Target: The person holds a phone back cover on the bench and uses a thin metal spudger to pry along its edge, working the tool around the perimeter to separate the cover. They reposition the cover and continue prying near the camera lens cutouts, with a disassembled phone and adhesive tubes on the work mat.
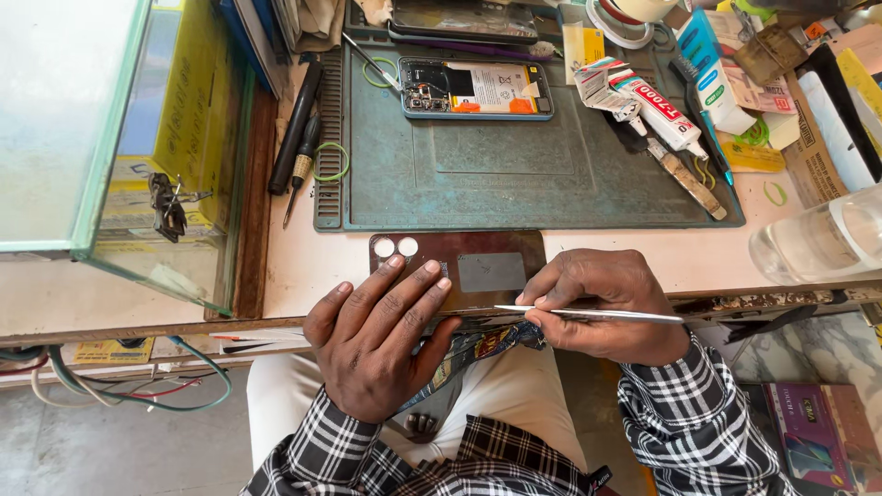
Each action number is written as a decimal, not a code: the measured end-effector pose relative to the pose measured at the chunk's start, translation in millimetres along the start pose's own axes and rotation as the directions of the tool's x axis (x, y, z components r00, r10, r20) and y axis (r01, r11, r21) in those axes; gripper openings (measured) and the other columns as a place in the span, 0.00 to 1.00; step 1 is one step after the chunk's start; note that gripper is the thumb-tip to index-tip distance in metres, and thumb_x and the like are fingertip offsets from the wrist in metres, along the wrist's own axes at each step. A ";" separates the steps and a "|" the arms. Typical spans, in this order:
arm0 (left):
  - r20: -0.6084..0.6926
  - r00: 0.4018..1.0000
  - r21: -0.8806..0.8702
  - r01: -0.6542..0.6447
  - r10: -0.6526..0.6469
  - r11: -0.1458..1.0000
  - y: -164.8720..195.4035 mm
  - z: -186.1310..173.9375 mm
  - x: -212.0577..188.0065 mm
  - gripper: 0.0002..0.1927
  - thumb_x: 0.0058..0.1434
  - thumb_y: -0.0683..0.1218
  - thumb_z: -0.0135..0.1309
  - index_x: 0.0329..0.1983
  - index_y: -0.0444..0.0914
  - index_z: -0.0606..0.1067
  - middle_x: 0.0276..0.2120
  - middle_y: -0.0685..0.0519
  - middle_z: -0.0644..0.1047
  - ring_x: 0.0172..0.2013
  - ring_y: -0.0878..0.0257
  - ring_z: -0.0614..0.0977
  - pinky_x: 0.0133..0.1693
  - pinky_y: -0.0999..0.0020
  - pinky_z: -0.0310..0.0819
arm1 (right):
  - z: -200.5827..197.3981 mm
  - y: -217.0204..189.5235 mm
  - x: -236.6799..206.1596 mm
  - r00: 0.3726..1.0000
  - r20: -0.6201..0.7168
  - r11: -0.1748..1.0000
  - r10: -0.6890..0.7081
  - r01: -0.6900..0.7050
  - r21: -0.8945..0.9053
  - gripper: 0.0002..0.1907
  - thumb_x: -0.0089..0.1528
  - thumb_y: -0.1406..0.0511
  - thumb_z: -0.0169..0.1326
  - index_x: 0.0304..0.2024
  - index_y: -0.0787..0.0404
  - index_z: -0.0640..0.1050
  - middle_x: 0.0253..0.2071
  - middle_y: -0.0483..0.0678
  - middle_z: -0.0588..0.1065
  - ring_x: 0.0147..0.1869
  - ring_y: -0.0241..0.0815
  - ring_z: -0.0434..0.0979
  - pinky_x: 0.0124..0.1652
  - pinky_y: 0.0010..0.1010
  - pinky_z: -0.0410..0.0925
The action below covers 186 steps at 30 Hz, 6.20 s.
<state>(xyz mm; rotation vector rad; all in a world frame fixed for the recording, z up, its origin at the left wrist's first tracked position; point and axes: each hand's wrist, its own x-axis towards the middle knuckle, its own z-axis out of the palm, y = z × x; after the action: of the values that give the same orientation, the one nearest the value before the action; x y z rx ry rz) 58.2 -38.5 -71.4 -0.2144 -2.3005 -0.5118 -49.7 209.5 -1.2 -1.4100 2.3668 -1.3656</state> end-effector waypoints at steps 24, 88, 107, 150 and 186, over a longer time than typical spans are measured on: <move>-0.052 0.998 -0.026 0.020 -0.021 0.999 -14.9 -1.6 -6.3 0.18 0.66 0.58 0.63 0.55 0.49 0.81 0.57 0.61 0.80 0.61 0.66 0.77 0.64 0.61 0.50 | 21.8 -2.6 23.6 0.995 0.099 1.000 -0.029 0.029 0.005 0.10 0.55 0.69 0.67 0.27 0.59 0.77 0.35 0.47 0.83 0.40 0.39 0.86 0.35 0.27 0.75; -0.057 0.996 -0.044 0.066 -0.068 0.997 -9.3 6.5 -0.9 0.18 0.63 0.58 0.66 0.52 0.49 0.83 0.54 0.63 0.81 0.59 0.65 0.77 0.62 0.61 0.53 | 18.6 9.0 20.6 0.996 0.090 0.998 -0.009 0.003 0.067 0.08 0.55 0.69 0.67 0.30 0.60 0.78 0.37 0.48 0.84 0.42 0.41 0.87 0.38 0.30 0.76; -0.048 0.996 -0.048 0.070 -0.072 0.996 -7.3 8.1 0.6 0.18 0.62 0.58 0.66 0.52 0.49 0.82 0.54 0.63 0.81 0.59 0.65 0.78 0.62 0.60 0.52 | 15.1 9.2 22.9 0.995 0.103 0.998 -0.006 0.000 0.055 0.10 0.55 0.68 0.67 0.28 0.59 0.76 0.35 0.48 0.84 0.39 0.40 0.86 0.38 0.30 0.75; -0.052 0.995 -0.063 0.076 -0.080 0.995 -8.6 8.9 -1.8 0.18 0.61 0.57 0.67 0.52 0.49 0.83 0.54 0.62 0.82 0.59 0.64 0.78 0.62 0.60 0.53 | 18.0 11.6 19.9 0.994 0.107 0.997 -0.022 0.013 0.079 0.08 0.56 0.69 0.66 0.31 0.58 0.78 0.38 0.47 0.84 0.43 0.42 0.86 0.41 0.31 0.76; -0.061 0.996 -0.057 0.064 -0.067 0.996 -10.4 6.6 -2.1 0.18 0.62 0.57 0.67 0.52 0.48 0.83 0.54 0.62 0.82 0.59 0.65 0.78 0.62 0.61 0.53 | 20.3 8.3 25.7 0.988 0.155 0.997 -0.002 -0.009 0.072 0.07 0.55 0.70 0.67 0.31 0.60 0.79 0.38 0.48 0.84 0.41 0.41 0.85 0.40 0.31 0.74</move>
<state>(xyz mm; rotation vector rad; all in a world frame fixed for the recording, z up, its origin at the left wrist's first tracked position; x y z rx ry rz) 52.2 -45.1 -80.1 -0.1480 -2.2400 -0.6071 -60.9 179.0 -10.3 -1.4358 2.1990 -1.2766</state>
